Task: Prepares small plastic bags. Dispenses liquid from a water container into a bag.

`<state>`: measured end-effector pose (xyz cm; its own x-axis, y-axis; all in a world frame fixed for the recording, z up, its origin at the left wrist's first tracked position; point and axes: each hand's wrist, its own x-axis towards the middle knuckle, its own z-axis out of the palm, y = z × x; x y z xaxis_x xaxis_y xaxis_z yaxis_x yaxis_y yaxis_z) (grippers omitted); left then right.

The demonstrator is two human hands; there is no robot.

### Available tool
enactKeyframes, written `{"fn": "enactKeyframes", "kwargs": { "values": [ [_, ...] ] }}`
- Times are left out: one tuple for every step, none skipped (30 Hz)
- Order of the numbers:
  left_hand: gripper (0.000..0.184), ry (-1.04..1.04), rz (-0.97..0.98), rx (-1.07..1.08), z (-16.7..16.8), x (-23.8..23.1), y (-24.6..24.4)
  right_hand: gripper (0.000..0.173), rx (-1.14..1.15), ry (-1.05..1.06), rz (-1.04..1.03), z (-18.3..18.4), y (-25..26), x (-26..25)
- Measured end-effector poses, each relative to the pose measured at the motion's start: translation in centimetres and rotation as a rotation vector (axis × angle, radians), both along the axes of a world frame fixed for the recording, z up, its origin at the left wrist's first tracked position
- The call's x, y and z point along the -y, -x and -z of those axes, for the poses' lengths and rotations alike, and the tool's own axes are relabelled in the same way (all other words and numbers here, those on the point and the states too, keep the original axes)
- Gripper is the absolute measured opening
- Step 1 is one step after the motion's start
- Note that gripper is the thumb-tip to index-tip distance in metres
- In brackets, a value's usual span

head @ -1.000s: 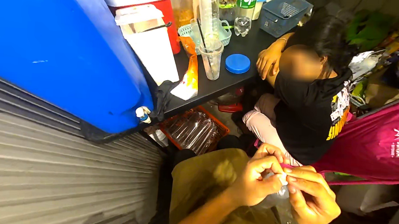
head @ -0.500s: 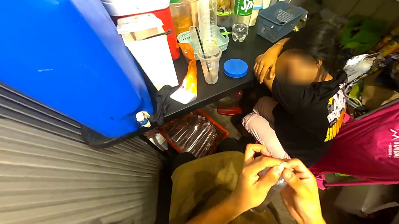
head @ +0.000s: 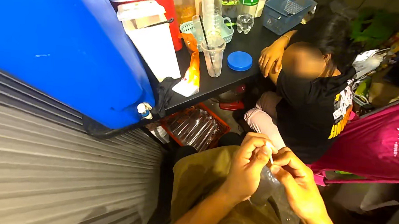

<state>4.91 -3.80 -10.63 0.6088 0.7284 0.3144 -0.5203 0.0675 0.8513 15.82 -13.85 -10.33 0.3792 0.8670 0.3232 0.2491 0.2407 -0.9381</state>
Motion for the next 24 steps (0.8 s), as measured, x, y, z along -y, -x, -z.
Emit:
{"fn": "enactKeyframes", "kwargs": {
  "values": [
    [0.016,0.035,0.013,0.001,-0.4,-0.2,0.4,0.014,0.041,-0.005,0.042,0.1,0.7,0.0],
    [0.015,0.06,0.024,0.015,-0.7,-0.3,0.7,0.015,0.063,-0.012,0.074,0.2,1.3,0.1],
    [0.014,0.062,0.03,0.041,-0.9,-0.5,0.9,0.016,0.069,-0.021,0.094,0.3,1.7,0.1],
    [0.013,0.041,0.03,0.074,-1.1,-0.7,1.0,0.015,0.068,-0.031,0.104,0.4,1.9,0.2],
    [0.013,0.017,0.026,0.102,-1.4,-0.9,1.0,0.014,0.06,-0.042,0.106,0.4,2.1,0.2],
    [0.012,0.007,0.026,0.121,-1.8,-1.0,1.0,0.014,0.054,-0.053,0.102,0.3,2.3,0.3],
    [0.013,-0.004,0.023,0.132,-2.2,-1.1,1.0,0.013,0.049,-0.065,0.1,0.3,2.5,0.3],
    [0.014,-0.018,0.017,0.138,-2.5,-1.2,1.0,0.012,0.048,-0.075,0.096,0.3,2.6,0.3],
    [0.014,-0.034,0.01,0.144,-2.8,-1.3,1.0,0.012,0.051,-0.083,0.092,0.4,2.6,0.3],
    [0.014,-0.058,-0.003,0.147,-3.0,-1.3,0.8,0.012,0.053,-0.088,0.088,0.4,2.6,0.4],
    [0.014,-0.085,-0.015,0.146,-3.2,-1.4,0.7,0.012,0.054,-0.09,0.082,0.3,2.5,0.4],
    [0.014,-0.114,-0.026,0.144,-3.4,-1.4,0.6,0.012,0.049,-0.093,0.073,0.2,2.4,0.4],
    [0.014,-0.152,-0.031,0.136,-3.6,-1.6,0.6,0.011,0.035,-0.093,0.061,0.2,2.3,0.4],
    [0.015,-0.191,-0.019,0.119,-3.8,-1.8,0.7,0.011,0.02,-0.092,0.05,0.1,2.2,0.3],
    [0.016,-0.227,0.005,0.091,-4.0,-2.3,0.9,0.011,0.011,-0.092,0.033,0.2,2.2,0.1],
    [0.017,-0.256,0.027,0.041,-4.0,-3.0,1.4,0.014,0.011,-0.094,-0.001,0.3,2.0,-0.1],
    [0.019,-0.265,0.034,-0.026,-3.7,-3.8,1.9,0.017,0.02,-0.098,-0.032,0.5,1.9,-0.3],
    [0.025,-0.245,0.059,-0.106,-2.9,-4.6,2.7,0.019,0.024,-0.116,-0.034,0.7,1.8,-0.4],
    [0.034,-0.19,0.127,-0.192,-1.6,-5.1,3.6,0.02,0.025,-0.142,-0.02,0.6,1.8,-0.6],
    [0.034,-0.098,0.214,-0.282,0.0,-5.3,4.7,0.021,0.037,-0.168,-0.003,0.4,1.7,-1.0],
    [0.034,-0.008,0.324,-0.393,1.6,-5.2,5.9,0.021,0.072,-0.193,0.013,-0.1,1.6,-1.4],
    [0.055,0.078,0.489,-0.527,2.7,-4.8,7.0,0.022,0.122,-0.219,0.013,-0.6,1.5,-1.8],
    [0.08,0.165,0.704,-0.634,3.5,-4.5,8.0,0.023,0.193,-0.243,-0.016,-1.2,1.6,-2.2],
    [0.095,0.286,0.872,-0.67,4.0,-4.2,8.6,0.025,0.278,-0.27,-0.083,-1.7,1.9,-2.6]
  ]
}}
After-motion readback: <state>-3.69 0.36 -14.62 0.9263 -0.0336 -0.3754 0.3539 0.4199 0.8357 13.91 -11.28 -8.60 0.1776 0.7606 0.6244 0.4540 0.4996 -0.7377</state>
